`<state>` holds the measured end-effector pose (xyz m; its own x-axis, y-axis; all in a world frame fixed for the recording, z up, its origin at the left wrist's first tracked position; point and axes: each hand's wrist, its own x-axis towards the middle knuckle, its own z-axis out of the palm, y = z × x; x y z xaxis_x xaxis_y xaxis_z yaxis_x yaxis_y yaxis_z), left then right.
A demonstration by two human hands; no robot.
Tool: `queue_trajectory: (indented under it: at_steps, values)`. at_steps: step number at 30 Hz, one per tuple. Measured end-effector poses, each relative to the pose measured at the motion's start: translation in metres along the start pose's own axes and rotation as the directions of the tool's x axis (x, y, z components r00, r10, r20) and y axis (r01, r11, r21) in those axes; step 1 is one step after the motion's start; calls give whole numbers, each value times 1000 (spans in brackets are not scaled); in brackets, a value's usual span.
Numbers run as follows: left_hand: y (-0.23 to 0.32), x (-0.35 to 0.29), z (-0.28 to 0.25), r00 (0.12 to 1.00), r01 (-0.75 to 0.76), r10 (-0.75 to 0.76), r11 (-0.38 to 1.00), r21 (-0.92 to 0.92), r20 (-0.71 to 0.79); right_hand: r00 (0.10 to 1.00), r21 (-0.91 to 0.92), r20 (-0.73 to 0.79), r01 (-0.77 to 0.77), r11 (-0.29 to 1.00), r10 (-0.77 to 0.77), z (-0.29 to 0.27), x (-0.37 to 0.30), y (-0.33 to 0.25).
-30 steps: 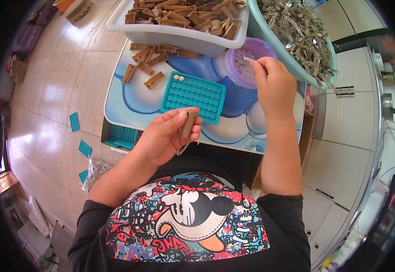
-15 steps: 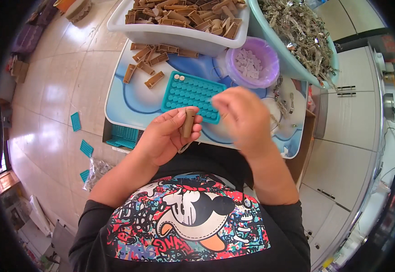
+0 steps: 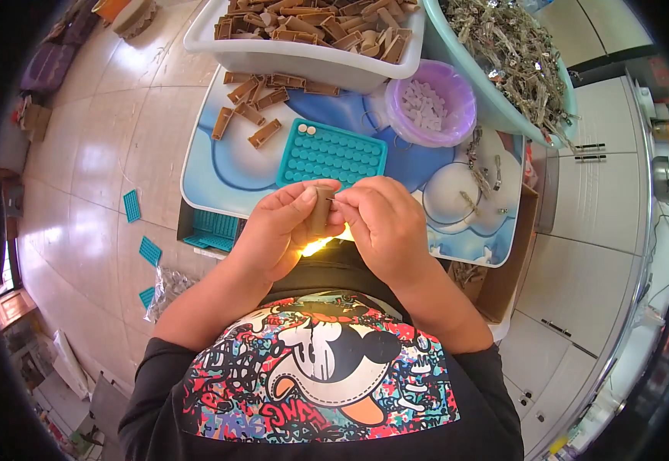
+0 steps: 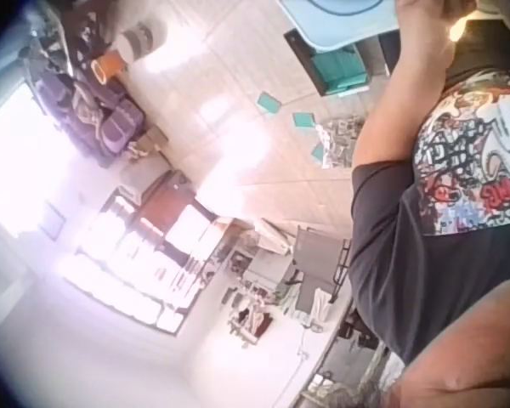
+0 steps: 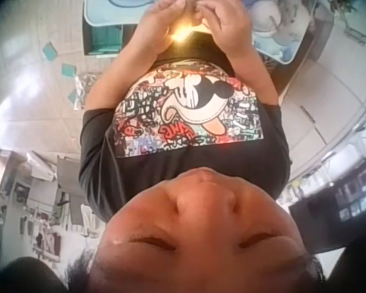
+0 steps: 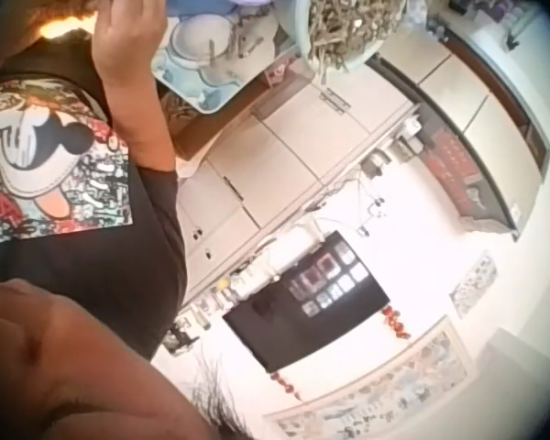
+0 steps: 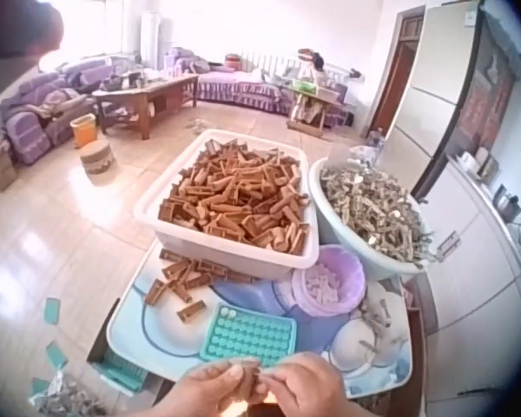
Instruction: The person assembles small components by hand, inserting plastic components into cardboard sleeves.
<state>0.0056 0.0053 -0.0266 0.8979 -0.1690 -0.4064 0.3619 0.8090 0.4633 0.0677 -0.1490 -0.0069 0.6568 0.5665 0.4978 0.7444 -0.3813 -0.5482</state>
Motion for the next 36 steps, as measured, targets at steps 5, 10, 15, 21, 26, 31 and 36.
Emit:
queue_trajectory:
  at_steps: [5, 10, 15, 21, 26, 31, 36]
  values:
    - [-3, 0, 1, 999, 23, -23, 1000, 18, -29, 999, -34, 24, 45, 998, -44, -1, 0, 0]
    - [-2, -1, 0, 1000, 9, -9, 1000, 16, -18, 999, 10, 16, 39, 999, -39, 1, 1, 0]
    - [1, -1, 3, 999, 15, -13, 998, 55, -35, 1000, 30, 20, 9, 1000, -10, -3, -1, 3]
    - [-2, -2, 0, 1000, 6, -4, 994, 110, -13, 996, -18, 28, 83, 996, -82, -1, 0, 2]
    - [-1, -2, 4, 1000, 9, -7, 996, 89, -26, 998, 18, 2, 64, 998, -65, 0, 0, 4]
    - [0, -2, 6, 1000, -5, 6, 998, 67, -29, 996, -10, -19, 89, 996, -89, -1, -1, 3]
    - [0, -3, 8, 999, 18, -16, 998, 53, -40, 992, 5, -6, 127, 992, -127, 2, 1, 6]
